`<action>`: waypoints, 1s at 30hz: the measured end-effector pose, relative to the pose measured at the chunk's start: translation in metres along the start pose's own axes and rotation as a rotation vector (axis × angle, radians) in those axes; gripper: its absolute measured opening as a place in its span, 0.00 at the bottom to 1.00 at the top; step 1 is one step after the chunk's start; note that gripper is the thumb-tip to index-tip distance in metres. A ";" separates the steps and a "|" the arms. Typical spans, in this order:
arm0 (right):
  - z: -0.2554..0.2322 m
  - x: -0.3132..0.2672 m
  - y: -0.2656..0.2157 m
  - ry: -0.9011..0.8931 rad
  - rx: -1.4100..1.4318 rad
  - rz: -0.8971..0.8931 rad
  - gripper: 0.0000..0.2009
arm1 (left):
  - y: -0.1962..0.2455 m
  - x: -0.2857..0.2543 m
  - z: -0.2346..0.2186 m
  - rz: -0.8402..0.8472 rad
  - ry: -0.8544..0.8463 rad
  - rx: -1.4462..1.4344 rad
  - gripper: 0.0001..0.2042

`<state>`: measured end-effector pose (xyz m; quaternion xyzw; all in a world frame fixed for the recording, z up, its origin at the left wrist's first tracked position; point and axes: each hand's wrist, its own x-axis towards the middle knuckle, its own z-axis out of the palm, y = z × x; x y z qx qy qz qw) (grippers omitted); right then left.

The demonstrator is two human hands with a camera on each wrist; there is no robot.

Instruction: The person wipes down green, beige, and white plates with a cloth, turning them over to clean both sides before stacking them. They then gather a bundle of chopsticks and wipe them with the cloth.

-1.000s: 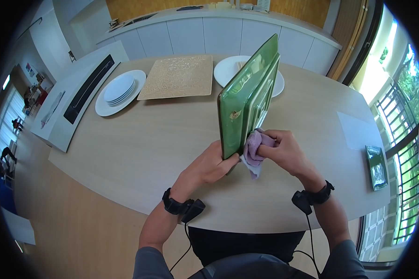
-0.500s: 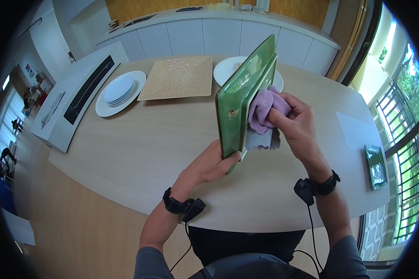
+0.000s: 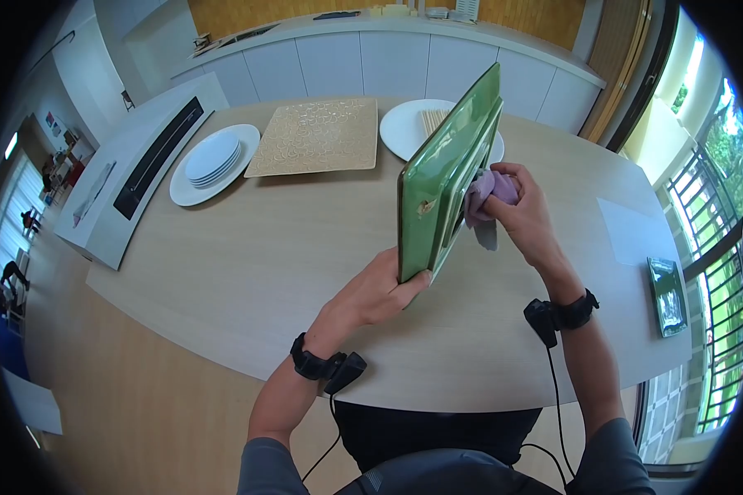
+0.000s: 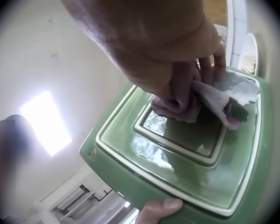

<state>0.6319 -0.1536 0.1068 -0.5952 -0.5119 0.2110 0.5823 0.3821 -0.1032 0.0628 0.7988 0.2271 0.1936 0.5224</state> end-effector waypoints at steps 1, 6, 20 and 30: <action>-0.003 -0.003 0.000 -0.086 -0.069 0.017 0.22 | -0.001 0.000 0.000 0.011 0.002 0.006 0.15; -0.014 -0.022 0.011 -0.301 -0.229 0.132 0.24 | -0.005 0.001 0.001 0.047 0.018 0.011 0.14; -0.045 -0.039 0.015 -0.507 -0.415 0.183 0.30 | -0.002 -0.001 0.004 0.098 0.072 -0.026 0.14; -0.025 -0.071 0.030 -0.680 -0.467 -0.084 0.24 | -0.002 0.001 0.006 0.086 0.081 -0.018 0.13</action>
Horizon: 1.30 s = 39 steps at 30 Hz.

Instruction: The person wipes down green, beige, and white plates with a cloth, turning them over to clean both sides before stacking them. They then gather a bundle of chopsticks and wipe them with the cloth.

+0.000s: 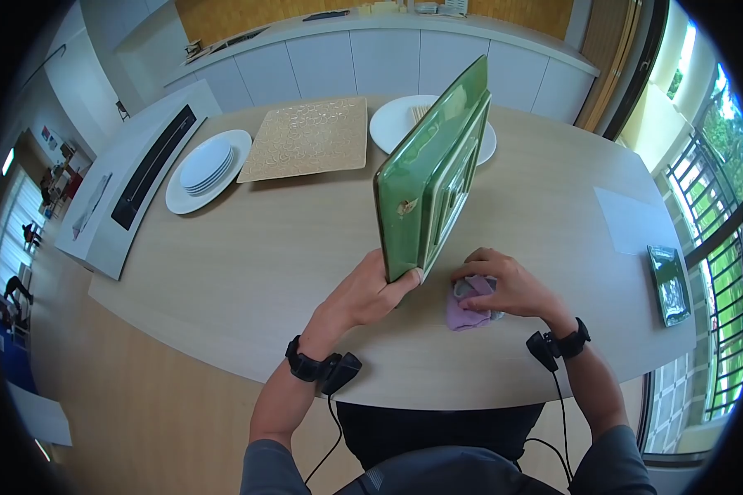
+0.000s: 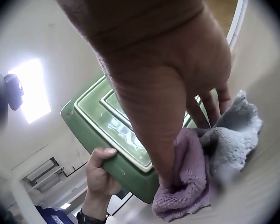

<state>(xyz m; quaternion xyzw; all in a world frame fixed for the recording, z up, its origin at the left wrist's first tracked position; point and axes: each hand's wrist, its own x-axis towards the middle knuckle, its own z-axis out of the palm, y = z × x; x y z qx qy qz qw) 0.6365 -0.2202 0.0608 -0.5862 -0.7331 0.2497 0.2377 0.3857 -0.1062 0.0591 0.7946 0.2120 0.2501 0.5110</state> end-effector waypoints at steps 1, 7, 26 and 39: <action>-0.002 0.000 0.004 0.016 0.057 0.054 0.20 | 0.000 -0.001 0.000 0.005 0.004 0.000 0.13; -0.016 -0.021 0.058 0.395 0.101 0.112 0.07 | 0.001 -0.001 0.001 0.013 0.011 -0.010 0.11; -0.043 -0.036 0.102 0.484 1.237 0.394 0.27 | 0.032 0.002 0.011 -0.111 -0.130 0.294 0.24; -0.094 -0.047 0.028 0.482 1.069 0.154 0.39 | 0.037 0.014 0.033 0.096 -0.316 0.640 0.47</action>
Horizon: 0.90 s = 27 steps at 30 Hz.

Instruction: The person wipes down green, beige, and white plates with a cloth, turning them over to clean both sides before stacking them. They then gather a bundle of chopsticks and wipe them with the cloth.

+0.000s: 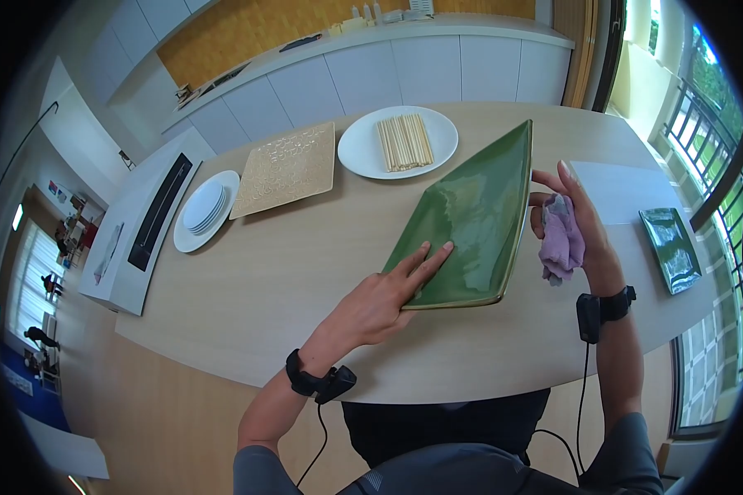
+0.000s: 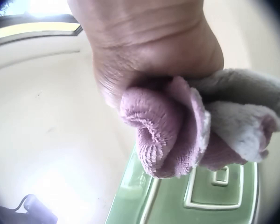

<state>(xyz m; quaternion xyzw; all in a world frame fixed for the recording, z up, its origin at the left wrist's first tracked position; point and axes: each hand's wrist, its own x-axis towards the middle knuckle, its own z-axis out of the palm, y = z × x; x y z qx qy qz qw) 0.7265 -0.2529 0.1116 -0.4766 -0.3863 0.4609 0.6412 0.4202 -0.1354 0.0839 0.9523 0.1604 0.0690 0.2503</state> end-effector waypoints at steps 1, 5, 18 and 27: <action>0.000 0.001 0.001 0.024 -0.004 0.010 0.40 | -0.002 0.001 0.002 0.004 -0.010 0.034 0.48; 0.001 -0.008 0.000 0.152 -0.033 0.025 0.38 | 0.004 0.008 0.005 0.041 -0.001 0.103 0.49; -0.047 -0.009 0.030 0.213 -0.007 0.039 0.16 | 0.022 0.034 0.019 0.087 -0.028 0.349 0.44; -0.067 -0.012 0.048 0.380 -0.047 0.068 0.13 | 0.042 0.055 0.032 0.103 -0.092 0.466 0.42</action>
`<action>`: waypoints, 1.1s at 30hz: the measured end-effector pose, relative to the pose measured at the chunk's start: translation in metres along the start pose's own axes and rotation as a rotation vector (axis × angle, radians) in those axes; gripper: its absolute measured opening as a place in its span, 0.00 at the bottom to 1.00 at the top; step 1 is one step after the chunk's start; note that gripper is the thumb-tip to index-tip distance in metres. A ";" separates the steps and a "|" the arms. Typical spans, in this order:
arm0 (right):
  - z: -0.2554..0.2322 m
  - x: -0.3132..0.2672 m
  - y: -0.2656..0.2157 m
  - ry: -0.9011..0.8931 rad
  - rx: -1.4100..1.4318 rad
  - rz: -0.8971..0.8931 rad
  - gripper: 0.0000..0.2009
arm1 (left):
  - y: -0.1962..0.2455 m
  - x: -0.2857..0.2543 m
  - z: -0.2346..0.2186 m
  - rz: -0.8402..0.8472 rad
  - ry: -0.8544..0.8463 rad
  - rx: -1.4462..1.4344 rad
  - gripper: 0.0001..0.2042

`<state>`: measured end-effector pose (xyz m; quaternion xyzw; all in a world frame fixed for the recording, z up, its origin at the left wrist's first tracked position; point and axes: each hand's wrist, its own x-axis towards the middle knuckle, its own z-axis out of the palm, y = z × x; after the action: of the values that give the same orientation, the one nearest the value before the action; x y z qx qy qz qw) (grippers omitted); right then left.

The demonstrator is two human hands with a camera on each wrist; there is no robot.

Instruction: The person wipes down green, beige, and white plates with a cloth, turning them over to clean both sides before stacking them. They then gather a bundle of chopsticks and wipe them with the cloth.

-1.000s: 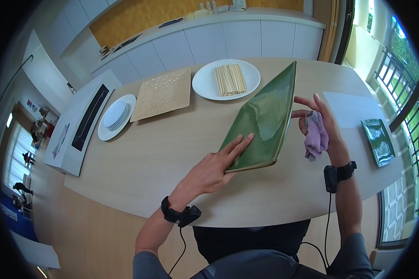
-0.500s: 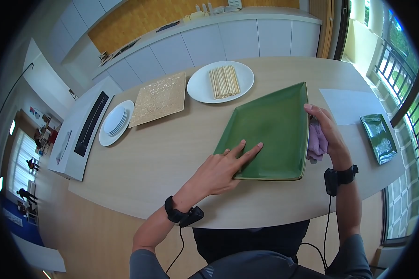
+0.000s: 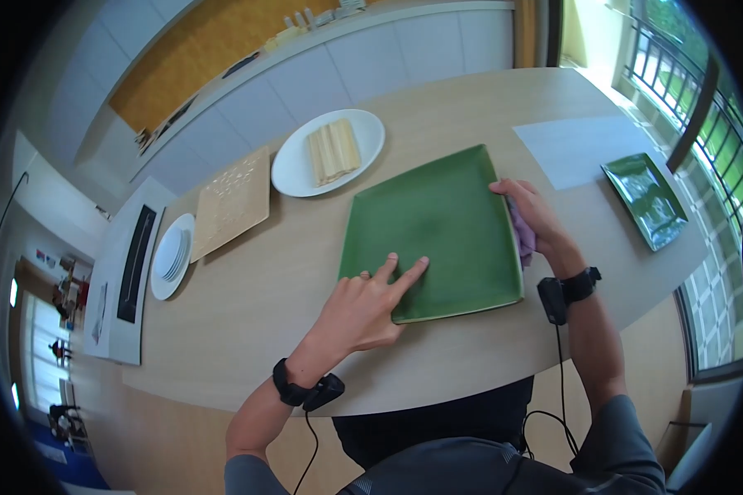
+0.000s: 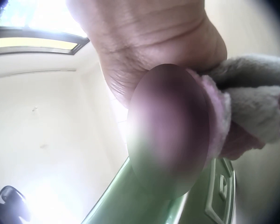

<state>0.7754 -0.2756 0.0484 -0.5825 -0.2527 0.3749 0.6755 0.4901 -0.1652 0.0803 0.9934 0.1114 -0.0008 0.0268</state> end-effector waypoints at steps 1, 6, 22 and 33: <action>-0.009 0.009 0.010 -0.073 0.037 0.033 0.13 | 0.002 0.002 0.001 -0.018 0.014 0.023 0.42; -0.015 0.013 0.014 -0.167 0.012 0.034 0.12 | 0.012 0.007 0.000 -0.024 -0.036 0.075 0.42; -0.039 0.030 0.033 -0.148 -0.218 0.057 0.13 | 0.030 0.017 0.019 -0.052 -0.088 0.194 0.46; -0.044 0.035 0.041 -0.094 -0.302 0.065 0.09 | 0.029 0.018 0.023 -0.028 -0.119 0.193 0.45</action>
<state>0.8215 -0.2724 -0.0034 -0.6672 -0.3184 0.3811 0.5552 0.5147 -0.1909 0.0587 0.9879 0.1230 -0.0708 -0.0624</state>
